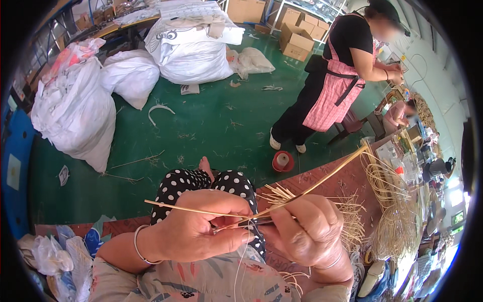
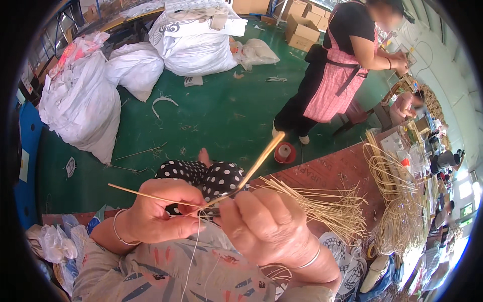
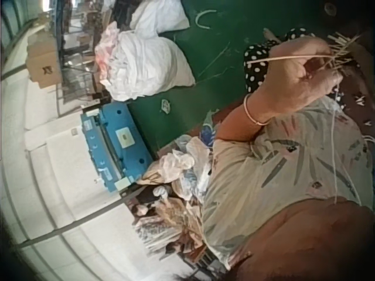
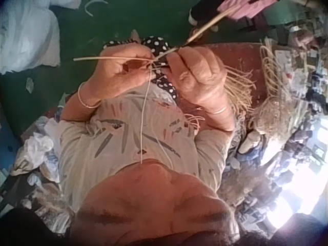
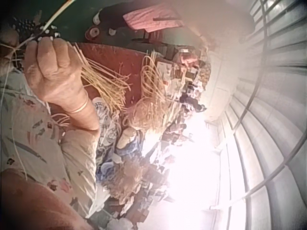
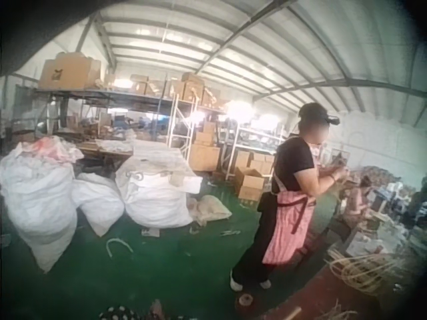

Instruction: The person sits on a red mat on the floor and weaves thin bamboo strips together by hand. They repeatedly wrap a flexible strip around a bundle of straight bamboo sticks to create a woven structure. The person works continuously on the same item, manipulating the bamboo with both hands.

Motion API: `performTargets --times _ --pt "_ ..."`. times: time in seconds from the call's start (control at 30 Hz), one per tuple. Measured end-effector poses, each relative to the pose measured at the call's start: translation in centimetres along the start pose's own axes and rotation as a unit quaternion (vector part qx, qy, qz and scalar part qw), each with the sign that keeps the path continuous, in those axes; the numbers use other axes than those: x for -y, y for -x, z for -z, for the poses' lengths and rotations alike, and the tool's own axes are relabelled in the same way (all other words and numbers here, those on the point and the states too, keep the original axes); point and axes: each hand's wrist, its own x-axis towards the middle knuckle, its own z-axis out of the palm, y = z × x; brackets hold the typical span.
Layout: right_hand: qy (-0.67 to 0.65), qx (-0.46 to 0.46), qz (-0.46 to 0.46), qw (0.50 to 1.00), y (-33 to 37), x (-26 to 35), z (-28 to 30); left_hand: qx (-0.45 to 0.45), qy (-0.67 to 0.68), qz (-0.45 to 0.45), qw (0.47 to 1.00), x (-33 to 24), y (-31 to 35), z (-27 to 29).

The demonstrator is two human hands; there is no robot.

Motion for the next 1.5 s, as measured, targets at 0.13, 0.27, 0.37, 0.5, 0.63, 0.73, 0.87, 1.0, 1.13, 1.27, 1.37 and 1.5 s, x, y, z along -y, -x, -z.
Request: performTargets --times 0.13,0.27,0.37,0.5,0.63,0.73,0.87,1.0,1.13,1.27,1.37,1.5 --pt "0.007 -0.002 0.067 0.998 -0.1 -0.5 -0.9 0.005 0.011 -0.002 1.000 0.5 -0.1 -0.3" --pt "-0.014 0.012 0.044 0.999 0.7 -0.7 -1.4 -0.002 -0.040 -0.023 0.999 1.5 -0.4 -0.6" --pt "-0.181 -0.009 -0.072 0.981 -0.1 -1.5 -1.2 -0.019 -0.027 0.029 0.999 2.4 -0.9 -1.1" --pt "-0.335 0.031 -0.172 0.926 0.3 -3.0 -2.3 -0.053 0.039 0.043 0.997 3.1 -0.9 -1.3" --pt "-0.386 0.039 -0.214 0.896 2.1 -3.8 -2.8 -0.059 0.047 0.119 0.990 3.6 -0.4 -1.4" --pt "-0.586 0.095 -0.311 0.742 2.6 -2.7 -3.0 -0.043 0.034 0.106 0.993 4.4 0.0 -1.7" --pt "-0.654 0.077 -0.259 0.707 3.5 -2.2 -6.0 -0.008 0.062 0.132 0.989 4.9 0.1 -2.0" --pt "-0.678 0.060 -0.344 0.647 4.7 -2.9 -6.7 -0.030 0.098 0.150 0.983 6.5 1.6 -1.3" --pt "-0.707 -0.008 -0.409 0.577 5.3 -4.9 -5.6 0.058 -0.090 0.126 0.986 10.1 5.8 2.1" --pt "-0.706 -0.012 -0.430 0.563 6.4 -5.7 -7.5 0.098 -0.369 -0.050 0.923 14.5 10.0 4.3" --pt "-0.707 -0.053 -0.489 0.509 7.6 -5.9 -10.9 0.024 -0.435 0.106 0.894 16.6 13.5 9.4" --pt "-0.643 0.000 -0.561 0.521 9.3 -4.6 -14.7 -0.111 -0.468 0.291 0.827 16.6 18.2 13.8"
